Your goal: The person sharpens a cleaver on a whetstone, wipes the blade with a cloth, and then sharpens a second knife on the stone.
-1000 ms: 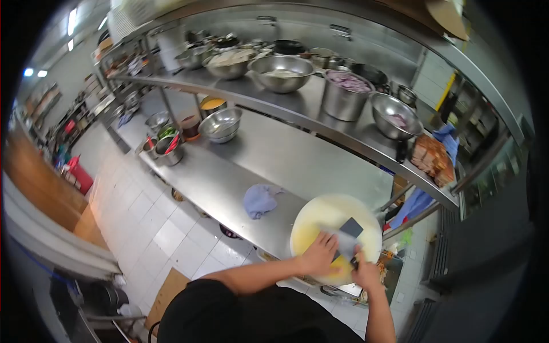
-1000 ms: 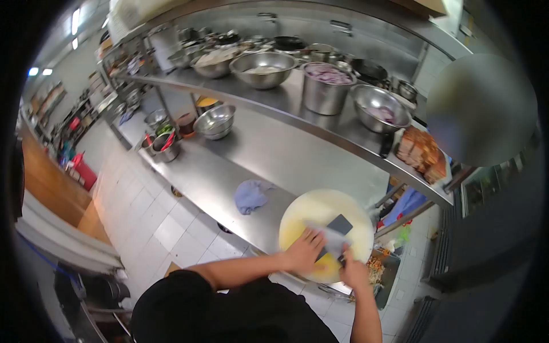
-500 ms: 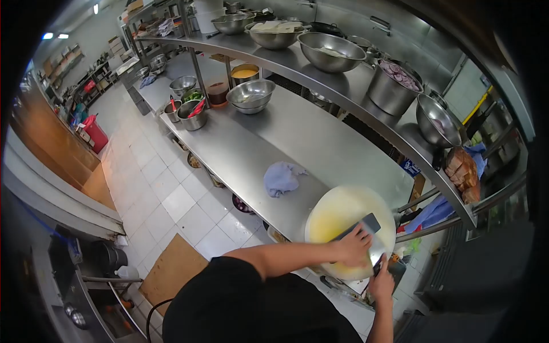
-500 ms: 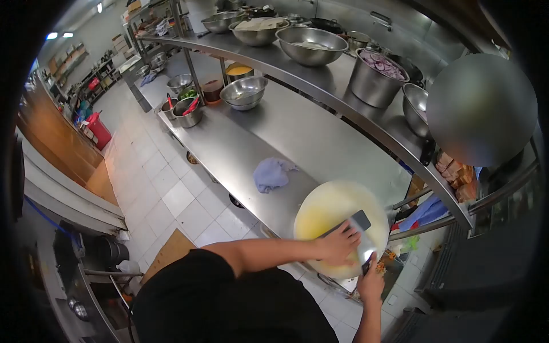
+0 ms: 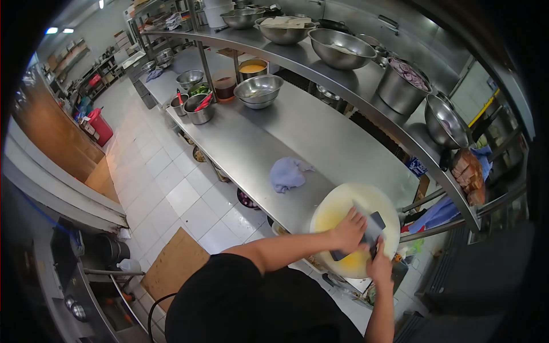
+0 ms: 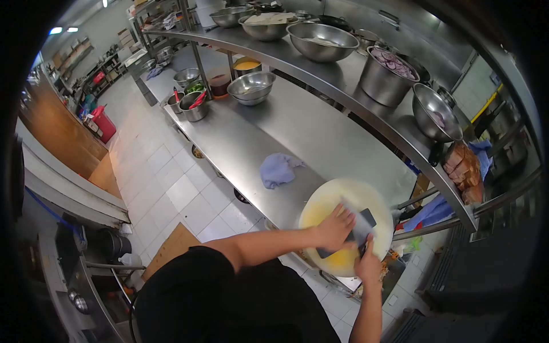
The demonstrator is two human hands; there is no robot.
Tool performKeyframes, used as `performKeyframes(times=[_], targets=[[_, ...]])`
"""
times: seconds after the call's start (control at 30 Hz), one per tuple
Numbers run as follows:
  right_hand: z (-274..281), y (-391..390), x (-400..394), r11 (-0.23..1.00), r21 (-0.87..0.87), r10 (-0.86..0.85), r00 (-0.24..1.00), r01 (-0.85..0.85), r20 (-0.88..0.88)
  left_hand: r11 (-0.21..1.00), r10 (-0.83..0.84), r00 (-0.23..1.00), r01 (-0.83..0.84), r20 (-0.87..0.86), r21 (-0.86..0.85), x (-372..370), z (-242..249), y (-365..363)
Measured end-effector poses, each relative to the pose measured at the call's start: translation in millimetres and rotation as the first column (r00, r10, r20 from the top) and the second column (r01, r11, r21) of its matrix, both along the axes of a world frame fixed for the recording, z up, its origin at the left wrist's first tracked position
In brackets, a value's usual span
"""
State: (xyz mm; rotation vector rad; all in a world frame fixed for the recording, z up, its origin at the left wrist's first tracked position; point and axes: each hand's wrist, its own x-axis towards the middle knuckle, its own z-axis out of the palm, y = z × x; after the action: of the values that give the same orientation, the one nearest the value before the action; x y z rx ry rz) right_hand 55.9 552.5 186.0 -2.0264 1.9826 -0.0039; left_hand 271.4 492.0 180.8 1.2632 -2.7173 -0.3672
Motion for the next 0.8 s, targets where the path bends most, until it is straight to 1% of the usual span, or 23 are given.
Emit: performKeyframes(times=[0.03,0.07,0.1,0.13,0.17,0.23,0.27,0.3,0.33,0.37,0.4,0.43,0.47,0.53,0.57,0.6,0.63,0.7,0.73,0.77,0.8], targets=[[-1.9,-23.5,-2.4,1.000,-0.001,-0.022,0.999,0.022,0.036,1.000,0.025,1.000,-0.025,0.006,-0.005,-6.1,-0.7,-25.1],[0.2,-34.1,-3.5,1.000,0.000,-0.023,0.999,0.023,0.036,0.999,0.048,0.999,-0.048,0.013,-0.010,-9.0,0.6,-38.8],[3.0,-43.0,-3.9,1.000,0.002,0.012,0.999,-0.012,0.030,0.999,0.046,0.999,-0.046,0.013,-0.010,-6.3,5.2,-37.1],[6.3,-46.4,-1.9,0.999,0.004,0.048,0.999,-0.049,0.025,0.999,0.049,0.997,-0.050,0.052,0.015,-0.5,13.8,-31.8],[7.0,-38.6,0.2,0.999,0.007,0.050,0.998,-0.050,0.026,0.998,0.052,0.995,-0.056,0.091,0.041,7.9,20.7,-25.2],[16.4,-3.5,13.7,0.987,0.080,0.135,0.990,-0.138,0.052,0.998,0.062,0.997,-0.062,0.048,0.005,31.7,9.1,22.3],[16.2,15.2,19.9,0.980,0.091,0.171,0.983,-0.176,0.066,0.998,0.061,0.998,-0.060,0.011,-0.023,42.5,0.9,47.8],[12.7,31.0,22.6,0.973,0.098,0.204,0.976,-0.211,0.079,0.998,0.057,0.998,-0.057,0.013,-0.024,47.3,-0.9,65.8],[5.2,40.3,20.2,0.954,-0.050,0.300,0.946,-0.296,0.126,0.996,0.082,0.997,-0.082,-0.002,-0.036,51.1,-0.1,80.3],[6.0,33.6,19.9,0.954,-0.045,0.299,0.945,-0.296,0.128,0.993,0.107,0.994,-0.108,-0.017,-0.037,52.0,-0.9,91.3],[9.1,22.2,17.8,0.966,0.038,0.251,0.965,-0.254,0.080,0.994,0.112,0.994,-0.112,0.006,-0.010,45.0,-0.9,80.0],[11.0,6.1,13.3,0.972,0.109,0.207,0.978,-0.209,0.026,0.993,0.115,0.993,-0.115,-0.026,0.000,38.3,-2.1,59.6],[-0.1,-15.5,0.7,0.981,0.070,0.181,0.982,-0.184,0.045,0.993,0.118,0.991,-0.118,-0.059,0.005,32.1,-0.6,35.1],[9.6,-49.7,-6.4,0.981,-0.008,0.193,0.980,-0.193,0.054,0.992,0.118,0.989,-0.113,-0.091,0.057,16.0,-9.1,-15.4],[7.0,-57.3,-9.9,0.976,-0.062,0.215,0.975,-0.211,0.062,0.992,0.118,0.989,-0.113,-0.087,0.059,15.5,-6.2,-17.5],[10.5,-53.5,-5.7,0.976,-0.062,0.214,0.975,-0.210,0.065,0.991,0.116,0.993,-0.114,-0.026,0.063,14.3,0.6,-19.0],[13.0,-46.3,-3.0,0.981,-0.012,0.194,0.979,-0.193,0.063,0.991,0.111,0.993,-0.113,0.034,0.071,12.0,5.6,-17.5],[17.0,-17.1,3.4,0.981,0.098,0.162,0.984,-0.170,0.078,0.994,0.089,0.996,-0.090,0.025,0.060,25.8,0.7,24.9],[16.3,9.3,7.3,0.977,0.132,0.164,0.986,-0.167,0.039,0.997,0.066,0.998,-0.067,0.016,0.037,34.2,-0.7,48.5],[13.8,24.6,8.0,0.973,0.159,0.169,0.986,-0.166,-0.002,0.997,0.064,0.998,-0.065,0.019,0.032,38.3,1.7,66.0],[9.5,25.5,3.1,0.973,0.155,0.170,0.985,-0.168,-0.003,0.997,0.047,0.999,-0.047,-0.003,0.054,39.8,3.1,84.4]])
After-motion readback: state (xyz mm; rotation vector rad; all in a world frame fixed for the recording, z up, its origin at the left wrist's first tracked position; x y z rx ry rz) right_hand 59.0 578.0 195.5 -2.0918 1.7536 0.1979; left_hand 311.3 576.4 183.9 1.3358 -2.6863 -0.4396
